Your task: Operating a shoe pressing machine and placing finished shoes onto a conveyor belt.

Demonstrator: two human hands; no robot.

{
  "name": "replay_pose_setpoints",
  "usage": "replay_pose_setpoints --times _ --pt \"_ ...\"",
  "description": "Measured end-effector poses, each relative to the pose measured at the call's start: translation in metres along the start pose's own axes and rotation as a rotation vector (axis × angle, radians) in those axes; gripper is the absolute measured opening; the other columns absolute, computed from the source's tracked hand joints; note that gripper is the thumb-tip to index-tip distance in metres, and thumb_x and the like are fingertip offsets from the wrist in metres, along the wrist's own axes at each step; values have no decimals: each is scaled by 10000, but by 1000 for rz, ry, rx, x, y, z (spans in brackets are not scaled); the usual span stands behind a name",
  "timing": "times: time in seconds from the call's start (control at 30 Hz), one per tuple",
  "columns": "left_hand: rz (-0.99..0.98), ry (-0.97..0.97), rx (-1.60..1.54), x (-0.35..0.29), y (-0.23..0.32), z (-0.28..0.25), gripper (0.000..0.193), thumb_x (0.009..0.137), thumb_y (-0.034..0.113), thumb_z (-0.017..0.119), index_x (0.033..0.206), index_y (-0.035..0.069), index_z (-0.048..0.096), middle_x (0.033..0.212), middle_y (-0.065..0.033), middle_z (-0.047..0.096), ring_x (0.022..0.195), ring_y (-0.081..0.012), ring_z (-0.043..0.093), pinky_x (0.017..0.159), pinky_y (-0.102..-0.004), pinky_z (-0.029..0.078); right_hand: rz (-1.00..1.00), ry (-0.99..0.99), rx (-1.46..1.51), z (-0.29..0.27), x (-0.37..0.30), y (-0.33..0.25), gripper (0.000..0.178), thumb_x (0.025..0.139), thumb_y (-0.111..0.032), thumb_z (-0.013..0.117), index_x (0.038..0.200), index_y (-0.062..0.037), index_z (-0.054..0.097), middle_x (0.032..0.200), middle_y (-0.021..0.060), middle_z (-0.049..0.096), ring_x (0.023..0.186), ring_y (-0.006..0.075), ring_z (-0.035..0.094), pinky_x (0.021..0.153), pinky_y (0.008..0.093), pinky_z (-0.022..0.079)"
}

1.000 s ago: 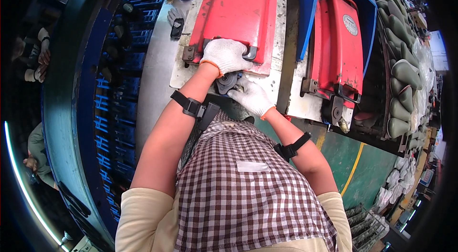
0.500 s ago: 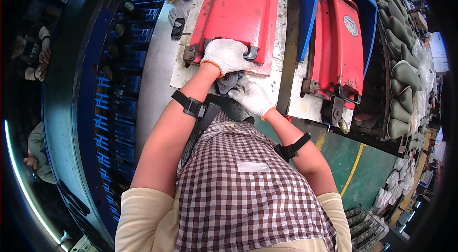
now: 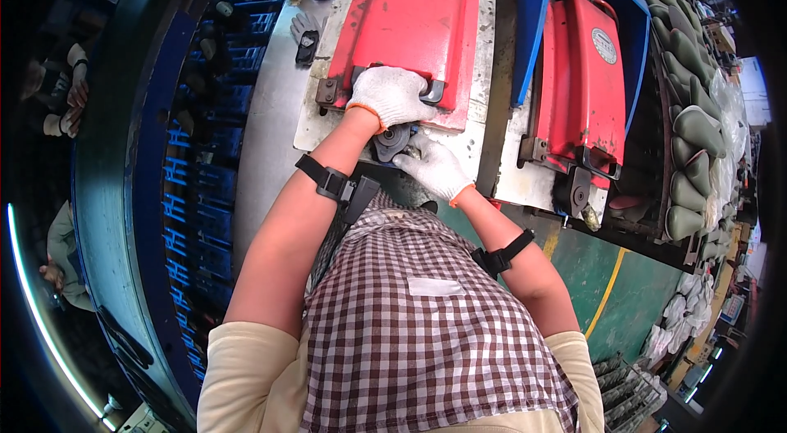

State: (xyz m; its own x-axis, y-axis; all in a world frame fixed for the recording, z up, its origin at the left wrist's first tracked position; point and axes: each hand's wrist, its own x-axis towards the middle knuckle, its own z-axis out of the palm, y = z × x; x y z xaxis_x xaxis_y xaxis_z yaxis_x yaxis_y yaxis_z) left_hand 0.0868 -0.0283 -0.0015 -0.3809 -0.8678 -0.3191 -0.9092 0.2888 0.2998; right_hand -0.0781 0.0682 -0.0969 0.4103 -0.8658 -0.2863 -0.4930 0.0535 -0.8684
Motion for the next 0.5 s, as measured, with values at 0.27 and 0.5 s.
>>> replay_pose_setpoints --times 0.27,0.5 --pt "38 57 -9 1 -4 6 516 783 602 678 981 143 804 943 -162 766 895 -339 750 820 -473 587 22 -2 11 0 0 -2 445 924 -355 718 1241 -43 712 1141 206 751 1087 361 714 967 408 532" --pt "26 49 -22 0 -3 4 516 785 601 677 996 147 801 956 -156 768 908 -340 750 830 -470 584 -1 -2 23 -3 -3 -11 416 931 -325 715 1224 -31 715 1141 204 748 1088 352 712 966 405 530"
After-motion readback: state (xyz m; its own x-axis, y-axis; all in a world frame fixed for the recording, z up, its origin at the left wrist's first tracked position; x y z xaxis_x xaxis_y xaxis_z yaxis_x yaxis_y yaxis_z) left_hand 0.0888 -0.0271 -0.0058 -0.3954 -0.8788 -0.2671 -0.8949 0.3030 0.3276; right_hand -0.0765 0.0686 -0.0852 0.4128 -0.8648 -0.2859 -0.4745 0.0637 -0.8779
